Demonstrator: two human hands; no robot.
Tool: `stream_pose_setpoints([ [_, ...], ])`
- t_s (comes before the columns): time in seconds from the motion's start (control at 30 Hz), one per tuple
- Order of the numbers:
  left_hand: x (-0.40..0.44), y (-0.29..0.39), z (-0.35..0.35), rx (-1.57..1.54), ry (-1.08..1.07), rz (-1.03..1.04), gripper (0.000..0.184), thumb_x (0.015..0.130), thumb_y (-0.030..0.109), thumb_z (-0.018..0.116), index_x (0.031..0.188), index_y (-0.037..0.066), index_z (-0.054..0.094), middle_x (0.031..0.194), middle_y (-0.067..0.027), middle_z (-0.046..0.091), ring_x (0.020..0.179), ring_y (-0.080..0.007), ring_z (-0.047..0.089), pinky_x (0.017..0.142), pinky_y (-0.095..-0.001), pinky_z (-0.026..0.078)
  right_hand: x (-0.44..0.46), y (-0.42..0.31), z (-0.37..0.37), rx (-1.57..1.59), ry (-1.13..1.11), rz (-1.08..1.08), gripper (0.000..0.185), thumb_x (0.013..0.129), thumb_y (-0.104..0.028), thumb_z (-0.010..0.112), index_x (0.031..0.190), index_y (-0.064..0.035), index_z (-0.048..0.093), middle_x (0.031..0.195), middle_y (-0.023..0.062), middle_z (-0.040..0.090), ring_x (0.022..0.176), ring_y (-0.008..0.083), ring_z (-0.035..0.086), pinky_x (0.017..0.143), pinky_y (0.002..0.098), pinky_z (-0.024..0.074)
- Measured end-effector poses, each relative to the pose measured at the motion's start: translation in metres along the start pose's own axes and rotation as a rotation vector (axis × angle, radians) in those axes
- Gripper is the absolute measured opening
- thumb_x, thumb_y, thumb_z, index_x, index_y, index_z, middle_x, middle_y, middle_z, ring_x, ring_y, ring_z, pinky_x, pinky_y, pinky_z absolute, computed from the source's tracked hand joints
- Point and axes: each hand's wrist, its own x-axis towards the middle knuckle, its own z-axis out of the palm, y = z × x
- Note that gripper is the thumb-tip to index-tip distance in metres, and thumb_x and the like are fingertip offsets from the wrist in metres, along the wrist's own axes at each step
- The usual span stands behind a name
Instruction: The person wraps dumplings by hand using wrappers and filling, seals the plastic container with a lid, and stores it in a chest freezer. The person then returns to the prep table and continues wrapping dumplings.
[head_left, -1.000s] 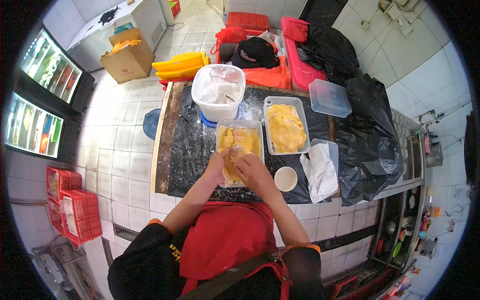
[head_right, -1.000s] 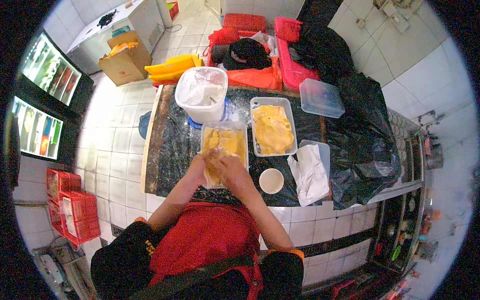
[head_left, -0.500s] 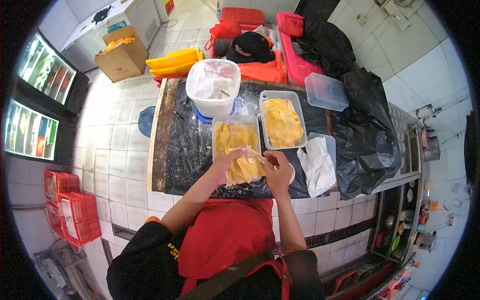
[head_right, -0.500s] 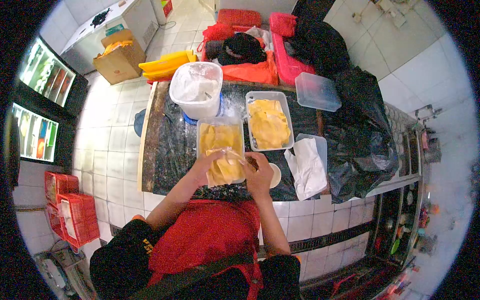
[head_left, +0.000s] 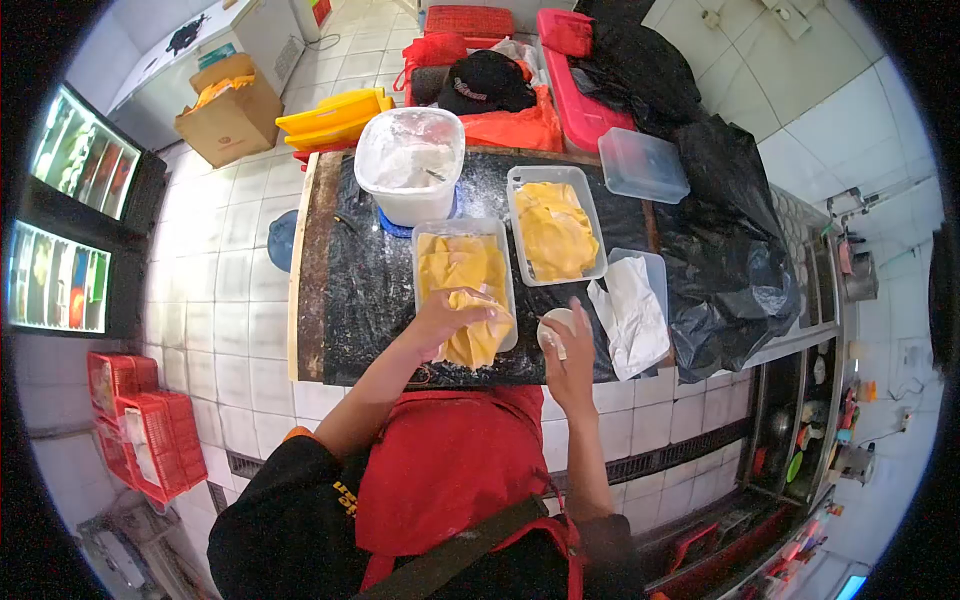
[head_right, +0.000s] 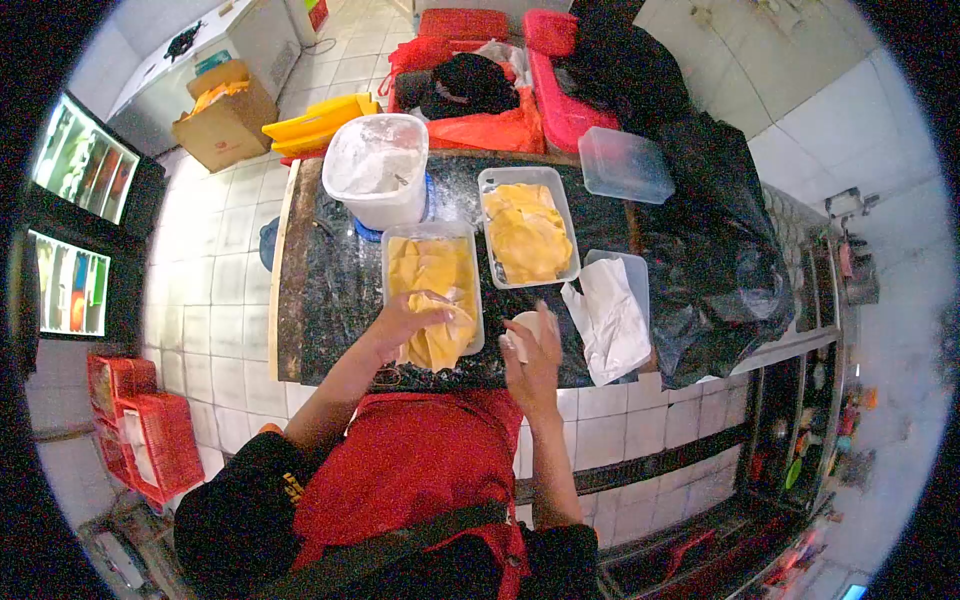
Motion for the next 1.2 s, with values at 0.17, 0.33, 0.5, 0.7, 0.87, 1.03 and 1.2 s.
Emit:
stream_pose_setpoints([
  [0.17, -0.005, 0.005, 0.005, 0.032, -0.065, 0.141, 0.046, 0.079, 0.005, 0.078, 0.123, -0.001, 0.061, 0.109, -0.0108, 0.067, 0.097, -0.0156, 0.066, 0.087, -0.0301, 0.054, 0.029, -0.044, -0.013, 0.360, -0.102, -0.255, 0.026, 0.091, -0.024, 0.065, 0.115, -0.0164, 0.070, 0.159, 0.0170, 0.027, 0.144, 0.0408, 0.026, 0.116, 0.0517, 0.0225],
  [0.33, -0.020, 0.019, 0.001, 0.112, -0.016, 0.213, 0.046, 0.081, 0.007, 0.078, 0.123, -0.002, 0.060, 0.111, -0.0110, 0.067, 0.099, -0.0164, 0.065, 0.089, -0.0301, 0.053, 0.050, -0.053, 0.000, 0.019, -0.013, -0.398, 0.032, 0.088, -0.015, 0.069, 0.119, -0.0150, 0.067, 0.150, 0.0158, 0.042, 0.138, 0.0362, 0.040, 0.113, 0.0469, 0.0324],
  [0.5, -0.016, 0.011, -0.016, 0.074, 0.105, 0.174, 0.043, 0.080, 0.010, 0.080, 0.118, -0.002, 0.063, 0.106, -0.0089, 0.069, 0.095, -0.0152, 0.065, 0.087, -0.0296, 0.053, 0.046, -0.047, 0.034, 0.975, -0.277, 0.054, 0.029, 0.086, -0.011, 0.074, 0.114, -0.0055, 0.067, 0.108, 0.0119, 0.069, 0.096, 0.0185, 0.069, 0.085, 0.0311, 0.0540],
  [0.7, -0.015, 0.007, -0.030, 0.360, 0.130, 0.186, 0.042, 0.080, 0.015, 0.080, 0.115, -0.005, 0.064, 0.098, -0.0077, 0.070, 0.083, -0.0129, 0.066, 0.076, -0.0282, 0.054, 0.047, -0.058, 0.028, 0.423, -0.140, -0.223, 0.030, 0.086, -0.003, 0.073, 0.115, -0.0016, 0.064, 0.099, 0.0034, 0.068, 0.091, 0.0115, 0.064, 0.083, 0.0264, 0.0515],
  [0.87, -0.012, -0.002, -0.033, 0.071, 0.012, -0.036, 0.051, 0.079, 0.018, 0.081, 0.121, -0.003, 0.062, 0.105, -0.0096, 0.070, 0.087, -0.0147, 0.068, 0.077, -0.0301, 0.054, 0.052, -0.057, 0.042, 0.764, -0.336, 0.086, 0.030, 0.087, -0.013, 0.073, 0.115, -0.0065, 0.066, 0.102, 0.0063, 0.071, 0.090, 0.0133, 0.067, 0.078, 0.0297, 0.0534],
  [1.03, -0.040, 0.013, -0.032, 0.124, -0.005, -0.017, 0.042, 0.080, 0.016, 0.081, 0.114, -0.002, 0.066, 0.103, -0.0087, 0.071, 0.086, -0.0160, 0.069, 0.080, -0.0298, 0.055, 0.072, -0.048, 0.059, 0.735, -0.419, 0.080, 0.031, 0.086, -0.012, 0.073, 0.116, -0.0046, 0.065, 0.102, 0.0069, 0.069, 0.091, 0.0130, 0.065, 0.078, 0.0279, 0.0518],
  [1.2, -0.060, 0.005, -0.067, 0.566, 0.043, -0.002, 0.041, 0.084, 0.016, 0.076, 0.117, -0.006, 0.063, 0.102, -0.0104, 0.071, 0.091, -0.0194, 0.069, 0.083, -0.0325, 0.056, 0.119, -0.051, 0.091, 0.714, -0.445, -0.016, 0.037, 0.085, -0.012, 0.073, 0.118, -0.0039, 0.061, 0.097, 0.0091, 0.068, 0.087, 0.0196, 0.066, 0.081, 0.0332, 0.0522],
])
